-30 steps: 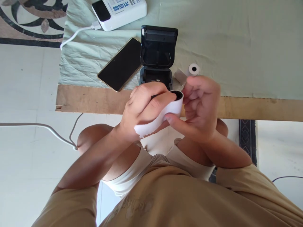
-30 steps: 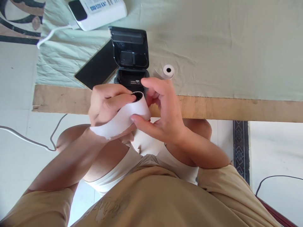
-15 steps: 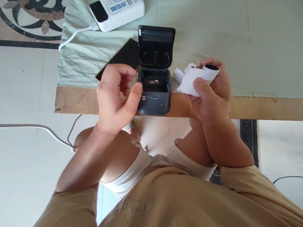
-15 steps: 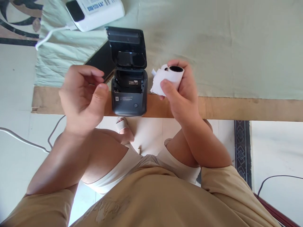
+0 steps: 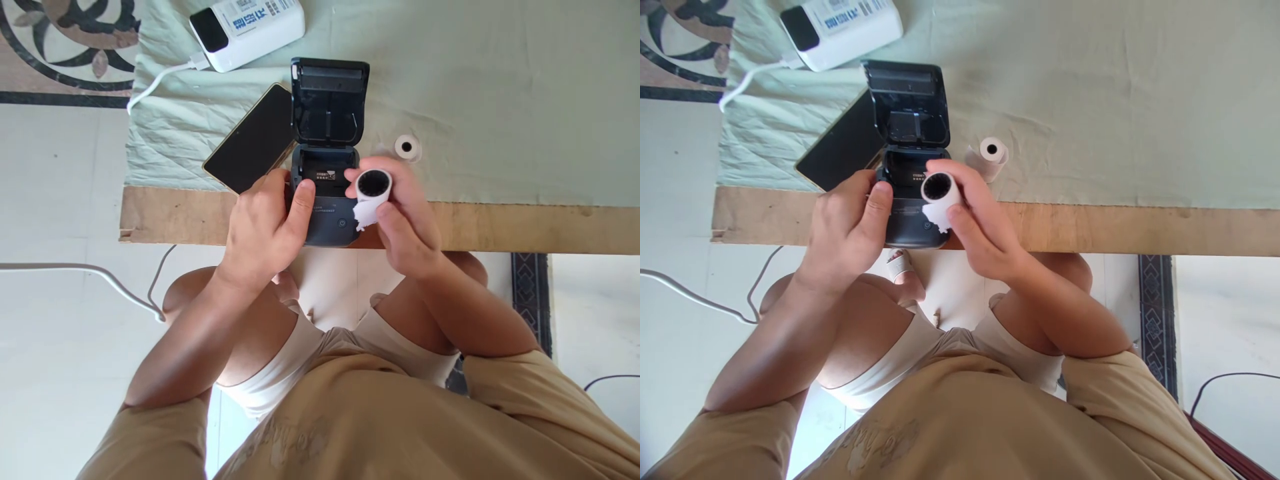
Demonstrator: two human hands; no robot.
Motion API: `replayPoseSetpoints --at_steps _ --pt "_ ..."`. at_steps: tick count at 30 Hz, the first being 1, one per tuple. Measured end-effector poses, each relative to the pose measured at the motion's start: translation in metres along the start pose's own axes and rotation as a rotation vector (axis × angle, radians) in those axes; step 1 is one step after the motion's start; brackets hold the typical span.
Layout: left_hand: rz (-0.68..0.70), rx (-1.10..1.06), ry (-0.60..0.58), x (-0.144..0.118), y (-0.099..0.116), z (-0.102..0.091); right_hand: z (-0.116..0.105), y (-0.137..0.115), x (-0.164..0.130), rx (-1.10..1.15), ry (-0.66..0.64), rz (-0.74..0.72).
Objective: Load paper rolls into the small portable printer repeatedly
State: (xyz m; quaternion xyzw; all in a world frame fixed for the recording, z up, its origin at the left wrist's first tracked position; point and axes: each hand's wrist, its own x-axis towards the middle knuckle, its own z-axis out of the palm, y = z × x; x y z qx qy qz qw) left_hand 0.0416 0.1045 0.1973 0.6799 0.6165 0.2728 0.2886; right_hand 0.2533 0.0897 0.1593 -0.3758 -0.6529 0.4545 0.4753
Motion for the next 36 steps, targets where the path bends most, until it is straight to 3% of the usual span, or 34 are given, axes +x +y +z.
replayPoseSetpoints --at_steps 3,10,15,19,24,30,36 --pt "-0.049 -0.082 -0.008 0.001 0.003 -0.001 0.007 0.006 0.001 0.025 -0.015 0.007" --pt "-0.24 -0.327 -0.058 0.01 0.001 -0.001 0.014 0.007 0.018 0.251 0.082 0.022" --pt "-0.319 -0.305 0.021 0.012 0.002 0.005 0.027 -0.005 0.021 0.345 0.132 -0.041" --pt "-0.327 -0.409 0.083 0.012 -0.003 0.01 0.036 -0.01 0.019 0.319 0.144 -0.142" --pt "-0.283 -0.605 0.145 0.013 -0.013 0.016 0.035 0.002 0.024 0.302 0.196 -0.099" --pt "-0.28 -0.856 -0.006 0.013 -0.005 0.011 0.032 0.002 0.025 0.251 0.235 -0.061" --pt "-0.229 -1.116 -0.005 0.0 0.011 0.016 0.032 -0.016 0.02 0.316 0.22 -0.16"
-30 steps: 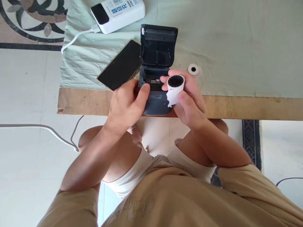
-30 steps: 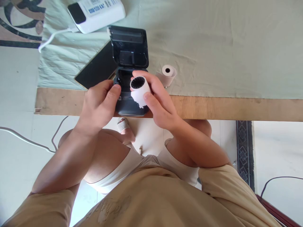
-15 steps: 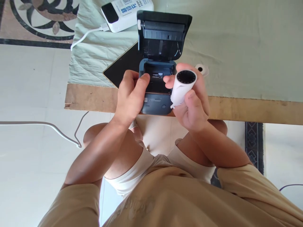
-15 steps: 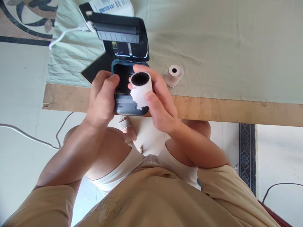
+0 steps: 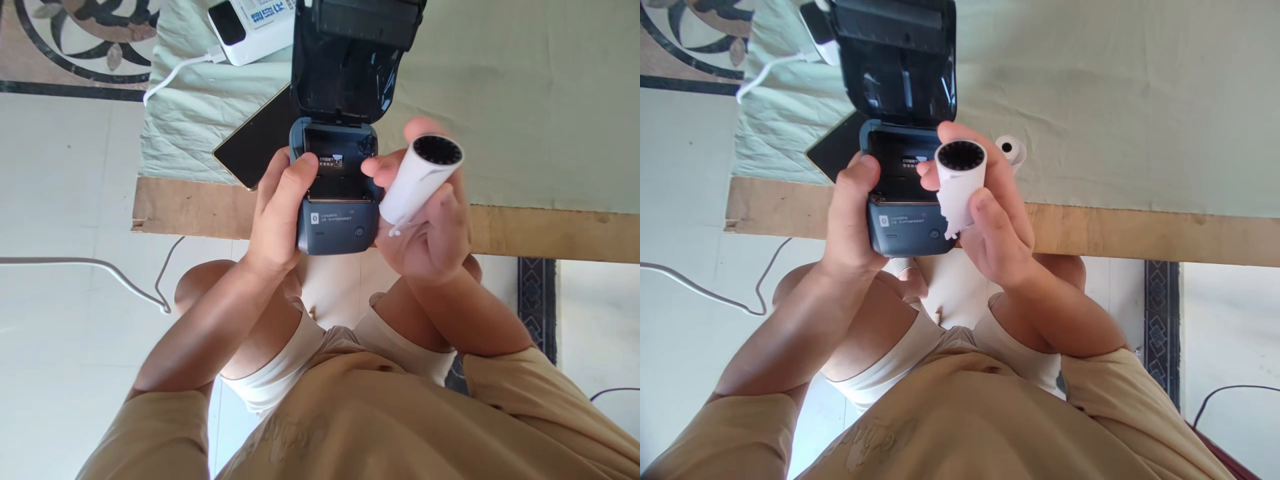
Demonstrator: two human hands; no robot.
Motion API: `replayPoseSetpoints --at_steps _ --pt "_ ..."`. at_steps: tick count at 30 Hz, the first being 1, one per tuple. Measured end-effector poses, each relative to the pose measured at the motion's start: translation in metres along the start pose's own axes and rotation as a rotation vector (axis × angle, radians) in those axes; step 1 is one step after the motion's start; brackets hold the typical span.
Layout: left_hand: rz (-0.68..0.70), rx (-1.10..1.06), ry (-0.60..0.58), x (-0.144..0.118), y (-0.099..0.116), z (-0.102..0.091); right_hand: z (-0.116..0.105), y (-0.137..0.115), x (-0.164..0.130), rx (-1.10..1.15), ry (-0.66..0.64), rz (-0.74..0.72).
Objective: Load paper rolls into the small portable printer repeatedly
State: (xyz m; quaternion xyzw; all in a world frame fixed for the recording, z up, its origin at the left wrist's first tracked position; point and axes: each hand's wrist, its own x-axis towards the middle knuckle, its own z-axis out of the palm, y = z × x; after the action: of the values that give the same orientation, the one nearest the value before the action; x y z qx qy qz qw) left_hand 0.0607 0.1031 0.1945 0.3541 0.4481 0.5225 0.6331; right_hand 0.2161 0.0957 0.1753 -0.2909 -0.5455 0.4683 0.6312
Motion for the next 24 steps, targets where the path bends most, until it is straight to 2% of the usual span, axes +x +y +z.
replayPoseSetpoints --at_steps 3,6,8,13,17,21,24 --pt "-0.088 -0.104 -0.096 -0.003 0.001 0.005 -0.002 0.0 0.001 0.004 -0.009 0.0" --pt "-0.179 -0.081 -0.166 0.001 0.001 0.005 -0.008 0.0 0.006 -0.027 -0.031 0.054" --pt "-0.203 -0.057 -0.16 0.004 -0.001 0.003 -0.015 -0.004 0.012 -0.031 -0.026 0.114" --pt "-0.244 0.085 -0.089 0.008 -0.006 -0.001 -0.04 -0.022 0.028 0.141 0.034 0.218" --pt "-0.267 0.057 -0.073 0.01 -0.009 0.0 -0.061 -0.034 0.031 0.084 0.048 0.349" --pt "-0.242 0.029 -0.073 0.011 -0.008 0.003 -0.073 -0.037 0.026 0.045 0.053 0.332" --pt "-0.245 -0.042 -0.08 0.011 -0.007 0.005 -0.076 -0.038 0.02 0.008 0.082 0.264"
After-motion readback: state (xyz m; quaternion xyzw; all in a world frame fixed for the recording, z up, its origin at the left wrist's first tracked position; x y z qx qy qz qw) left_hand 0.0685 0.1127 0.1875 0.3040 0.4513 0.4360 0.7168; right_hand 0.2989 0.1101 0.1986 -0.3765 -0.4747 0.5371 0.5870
